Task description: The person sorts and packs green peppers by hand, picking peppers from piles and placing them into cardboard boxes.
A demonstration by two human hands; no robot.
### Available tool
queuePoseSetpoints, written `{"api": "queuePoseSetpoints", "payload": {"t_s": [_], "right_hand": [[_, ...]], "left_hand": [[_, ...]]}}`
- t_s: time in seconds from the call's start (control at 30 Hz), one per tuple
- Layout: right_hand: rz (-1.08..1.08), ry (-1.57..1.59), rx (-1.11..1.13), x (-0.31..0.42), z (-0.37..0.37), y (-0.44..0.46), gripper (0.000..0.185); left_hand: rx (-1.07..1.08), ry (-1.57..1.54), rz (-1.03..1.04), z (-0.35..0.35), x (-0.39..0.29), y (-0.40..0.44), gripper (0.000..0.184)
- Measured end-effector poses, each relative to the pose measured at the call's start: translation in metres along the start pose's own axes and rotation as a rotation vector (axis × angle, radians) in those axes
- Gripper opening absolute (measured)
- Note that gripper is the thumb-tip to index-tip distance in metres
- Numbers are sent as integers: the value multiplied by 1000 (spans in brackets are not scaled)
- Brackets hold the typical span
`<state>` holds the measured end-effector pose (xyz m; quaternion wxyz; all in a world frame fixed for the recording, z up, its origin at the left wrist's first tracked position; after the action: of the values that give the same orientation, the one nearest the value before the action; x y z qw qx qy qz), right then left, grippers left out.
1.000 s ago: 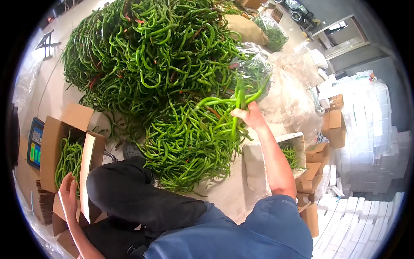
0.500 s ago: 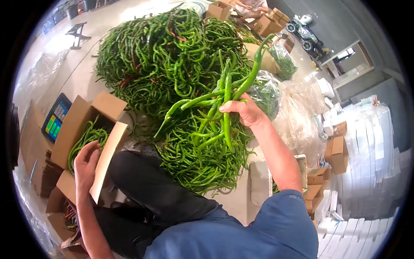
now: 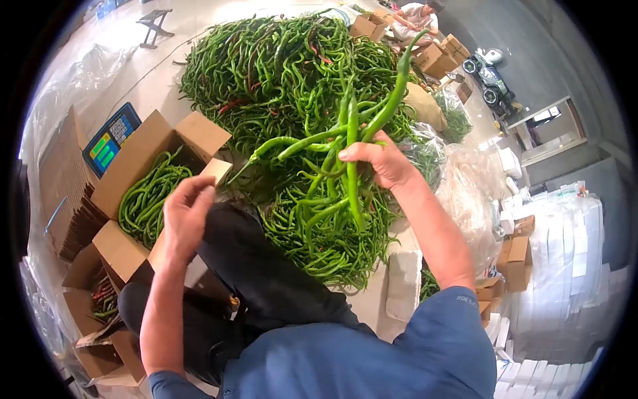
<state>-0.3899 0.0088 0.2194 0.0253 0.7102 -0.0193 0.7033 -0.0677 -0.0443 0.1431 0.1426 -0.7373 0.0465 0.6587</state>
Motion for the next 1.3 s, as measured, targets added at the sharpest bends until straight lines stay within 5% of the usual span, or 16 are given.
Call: {"api": "queuePoseSetpoints", "payload": {"t_s": [0.17, 0.3, 0.57, 0.7, 0.9, 1.23, 1.3], "right_hand": [[1, 59, 15, 22, 8, 12, 42], [19, 44, 23, 49, 21, 29, 43], [-107, 38, 65, 125, 113, 87, 28], [-132, 101, 173, 143, 170, 131, 18], [-141, 211, 188, 157, 268, 180, 14], [-41, 383, 121, 74, 343, 226, 13], [24, 414, 135, 41, 345, 235, 12]], "left_hand": [[6, -388, -139, -36, 32, 26, 29], [227, -715, -254, -23, 53, 38, 33], [517, -806, -180, -3, 29, 30, 53], [554, -914, -170, -21, 17, 35, 78], [641, -1073, -197, -48, 26, 43, 83], [660, -1194, -114, -107, 35, 17, 52], [492, -1083, -130, -125, 44, 11, 42]]}}
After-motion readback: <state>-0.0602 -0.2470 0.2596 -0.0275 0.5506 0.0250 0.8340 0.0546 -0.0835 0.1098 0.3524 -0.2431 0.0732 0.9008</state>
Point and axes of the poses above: each hand's wrist, its own y-axis towards the middle knuckle, its own z-axis out of the palm, x = y × z, the point moved 10 cm from there along y, towards the middle knuckle, and after that the axes turned 13 degrees about -z, right-handed, at the moved point
